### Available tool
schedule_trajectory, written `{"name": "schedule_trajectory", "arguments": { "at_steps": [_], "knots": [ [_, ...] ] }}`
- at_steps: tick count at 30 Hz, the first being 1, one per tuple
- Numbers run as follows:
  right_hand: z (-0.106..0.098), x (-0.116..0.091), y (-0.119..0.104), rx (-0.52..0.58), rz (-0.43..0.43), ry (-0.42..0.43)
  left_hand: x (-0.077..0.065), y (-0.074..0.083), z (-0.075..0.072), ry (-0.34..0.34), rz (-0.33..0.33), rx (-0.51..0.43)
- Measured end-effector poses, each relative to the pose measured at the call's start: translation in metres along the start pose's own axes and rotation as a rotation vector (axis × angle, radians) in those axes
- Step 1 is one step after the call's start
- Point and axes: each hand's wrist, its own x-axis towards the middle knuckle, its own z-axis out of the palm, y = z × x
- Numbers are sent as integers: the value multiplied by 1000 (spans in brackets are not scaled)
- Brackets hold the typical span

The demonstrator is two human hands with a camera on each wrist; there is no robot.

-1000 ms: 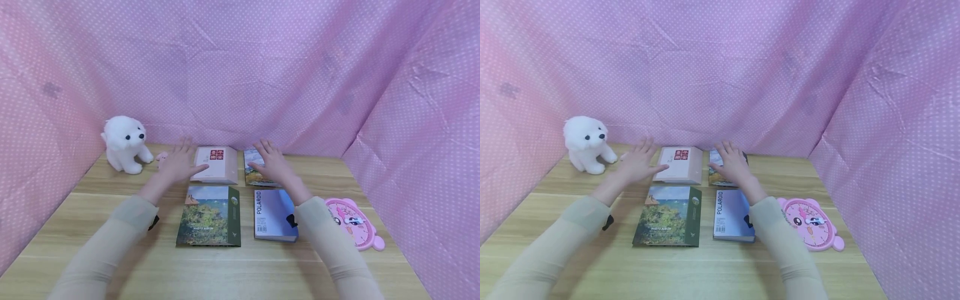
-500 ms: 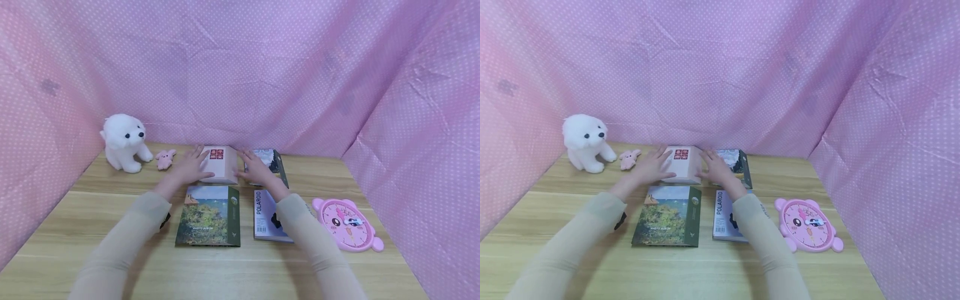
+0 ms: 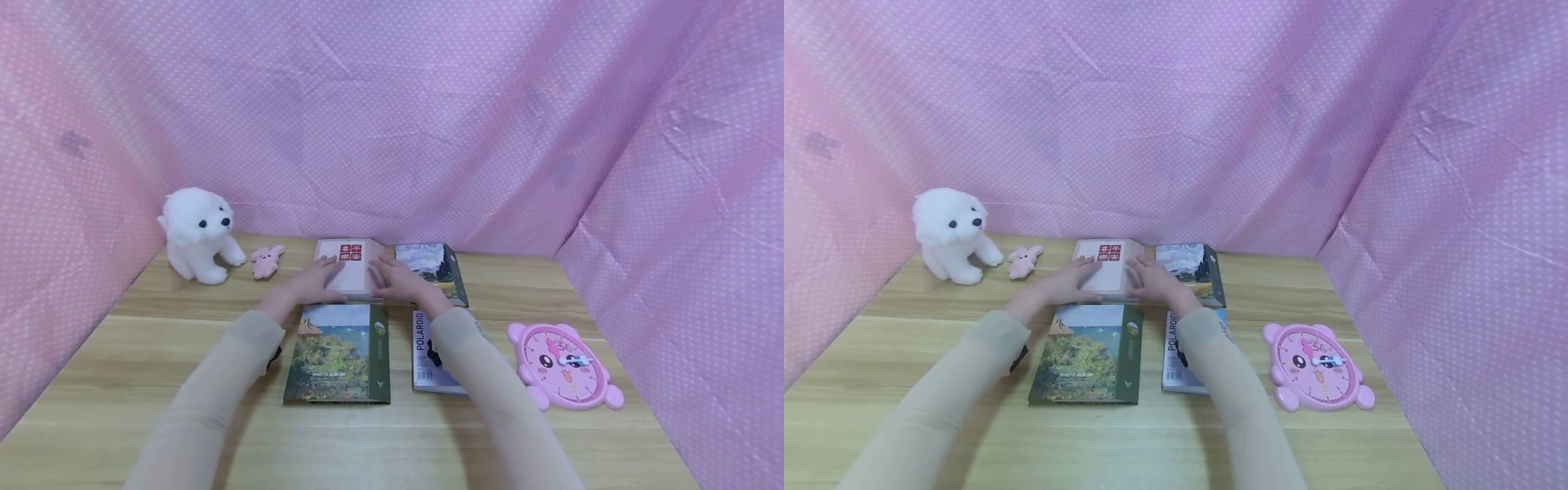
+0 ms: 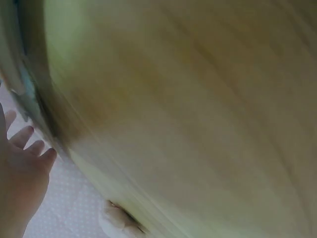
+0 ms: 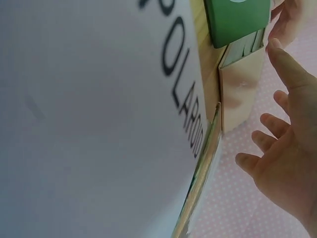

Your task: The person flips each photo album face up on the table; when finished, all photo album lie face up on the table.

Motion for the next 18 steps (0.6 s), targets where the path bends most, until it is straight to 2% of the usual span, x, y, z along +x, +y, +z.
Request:
{"name": "schedule_trajectory", "arguments": {
  "at_steps": [7, 11, 18],
  "knots": [
    [4, 4, -2, 15, 62, -68, 2, -6, 1, -8, 6, 1],
    [4, 5, -3, 12, 62, -66, 3, -7, 0, -7, 7, 6],
    [3, 6, 0, 68, 54, -52, 4, -7, -3, -17, -1, -20]
  ]
}}
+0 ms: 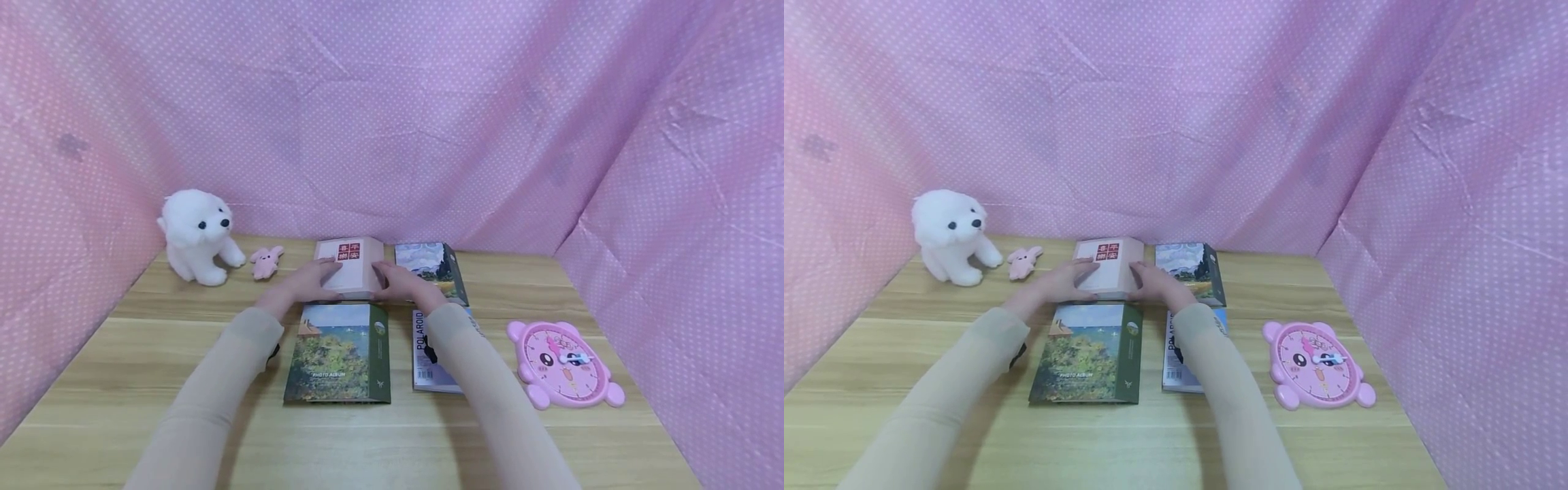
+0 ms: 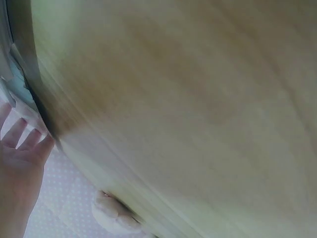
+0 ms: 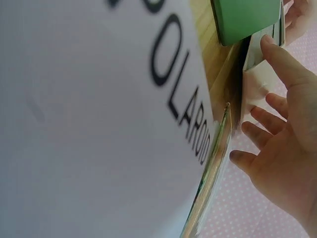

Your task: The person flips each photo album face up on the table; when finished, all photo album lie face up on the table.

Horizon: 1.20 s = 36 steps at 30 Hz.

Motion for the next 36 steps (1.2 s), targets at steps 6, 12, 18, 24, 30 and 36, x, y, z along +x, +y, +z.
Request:
{"name": "schedule_trajectory", "arguments": {
  "at_steps": [6, 12, 18, 24, 30, 36],
  "knots": [
    [-2, 0, 2, 53, 10, -7, -3, 1, -3, 11, -10, -37],
    [-1, 1, 1, 109, -18, 18, -2, 1, -4, 26, -17, -76],
    [-2, 0, -3, 121, -26, 64, 0, -2, -2, 31, -23, -120],
    [-7, -5, -3, 153, -19, 86, -1, 2, -3, 41, -7, -167],
    [-15, -8, -6, 192, -11, 140, -1, 6, -5, 59, -48, -288],
    [-20, -9, -11, 222, -34, 209, -5, 13, -11, 48, -88, -432]
  ]
}}
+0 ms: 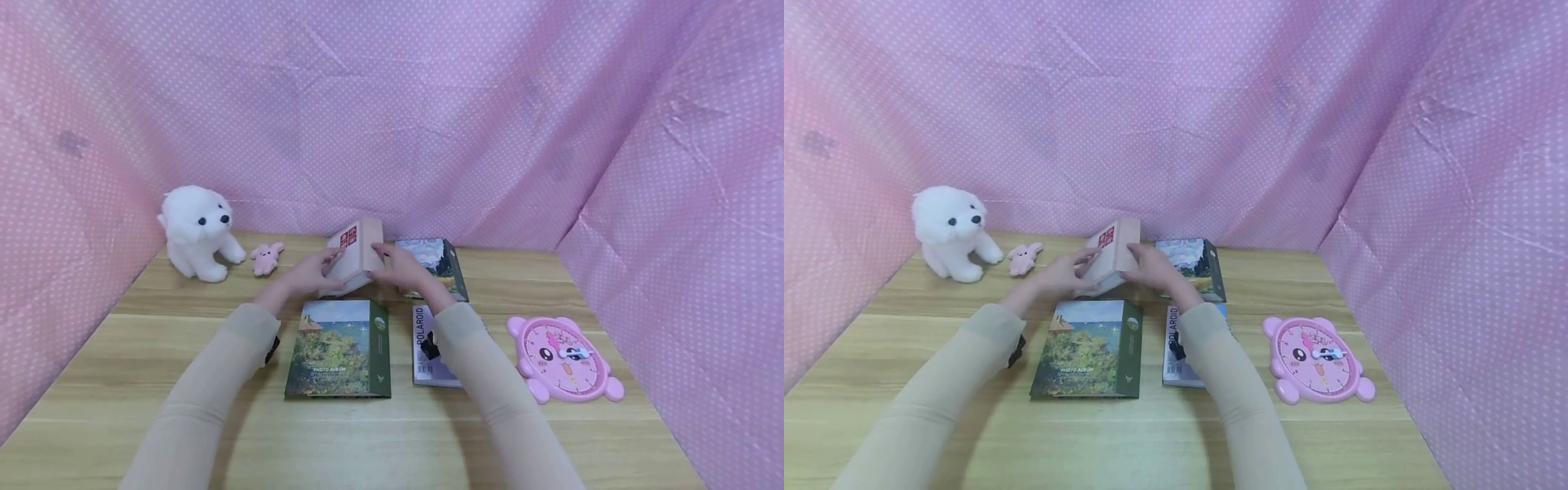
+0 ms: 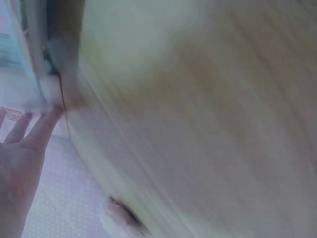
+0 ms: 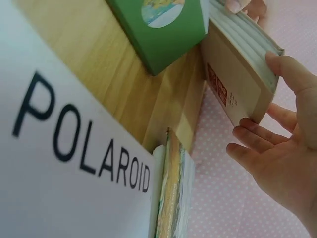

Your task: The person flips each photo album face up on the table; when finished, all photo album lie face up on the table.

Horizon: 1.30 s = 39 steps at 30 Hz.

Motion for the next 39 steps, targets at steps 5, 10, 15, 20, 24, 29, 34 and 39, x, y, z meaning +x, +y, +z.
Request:
{"name": "schedule_trajectory", "arguments": {
  "at_steps": [5, 10, 15, 20, 24, 29, 34, 39],
  "knots": [
    [-2, 1, -2, 20, -40, 46, 1, 7, -2, -33, -33, -115],
    [-6, -1, -3, 50, -34, 50, 5, 10, -1, -44, -26, -127],
    [-9, -5, -3, 92, -14, 51, 6, 12, 0, -51, 19, -137],
    [-10, -5, -4, 122, -62, 77, 7, 14, 2, -66, 50, -176],
    [-10, -5, -6, 140, -91, 90, 9, 15, 2, -72, 56, -227],
    [-10, -4, -8, 164, -111, 88, 11, 17, 1, -64, 67, -285],
    [-12, -3, -11, 172, -136, 101, 14, 20, -1, -44, 99, -326],
    [-14, -3, -13, 186, -154, 88, 10, 28, -4, -40, 125, -420]
  ]
}}
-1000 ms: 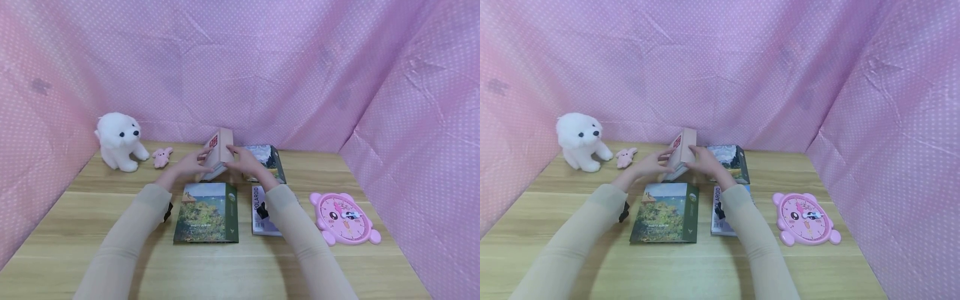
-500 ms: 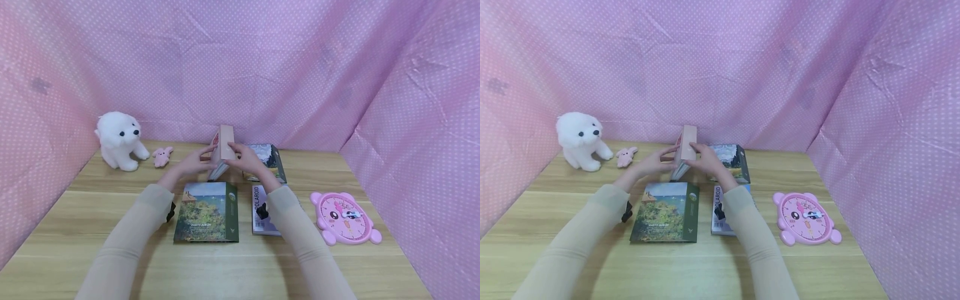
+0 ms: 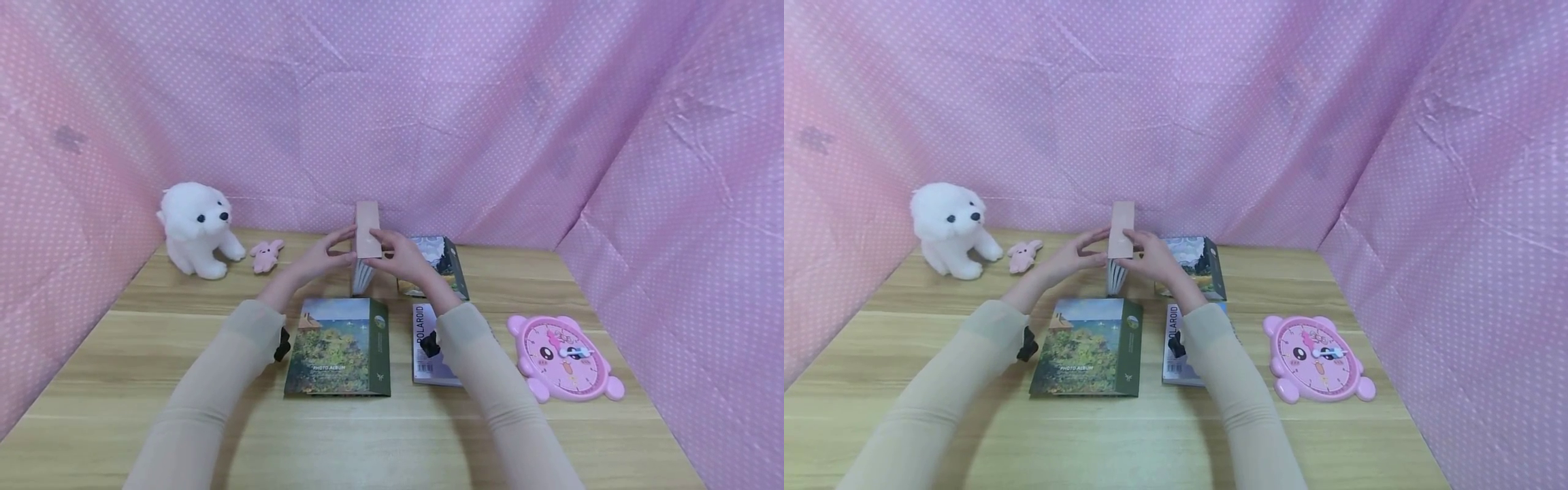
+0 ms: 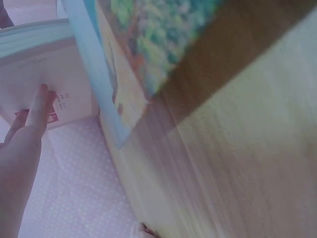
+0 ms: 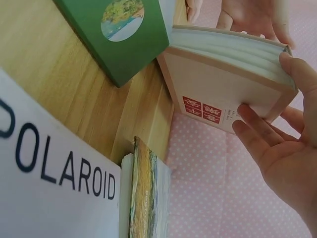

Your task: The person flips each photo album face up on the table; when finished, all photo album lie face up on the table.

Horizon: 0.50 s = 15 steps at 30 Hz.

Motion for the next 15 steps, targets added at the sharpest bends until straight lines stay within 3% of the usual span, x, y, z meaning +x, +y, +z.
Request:
{"name": "schedule_trajectory", "arguments": {
  "at_steps": [6, 12, 15],
  "knots": [
    [0, -1, -2, 55, -9, -4, -9, 22, 3, -6, 8, -105],
    [7, 0, 2, 106, 13, -4, -5, 6, -2, 34, -6, -53],
    [10, 1, 4, 114, 30, -8, -6, 5, -6, 39, -18, -15]
  ]
}}
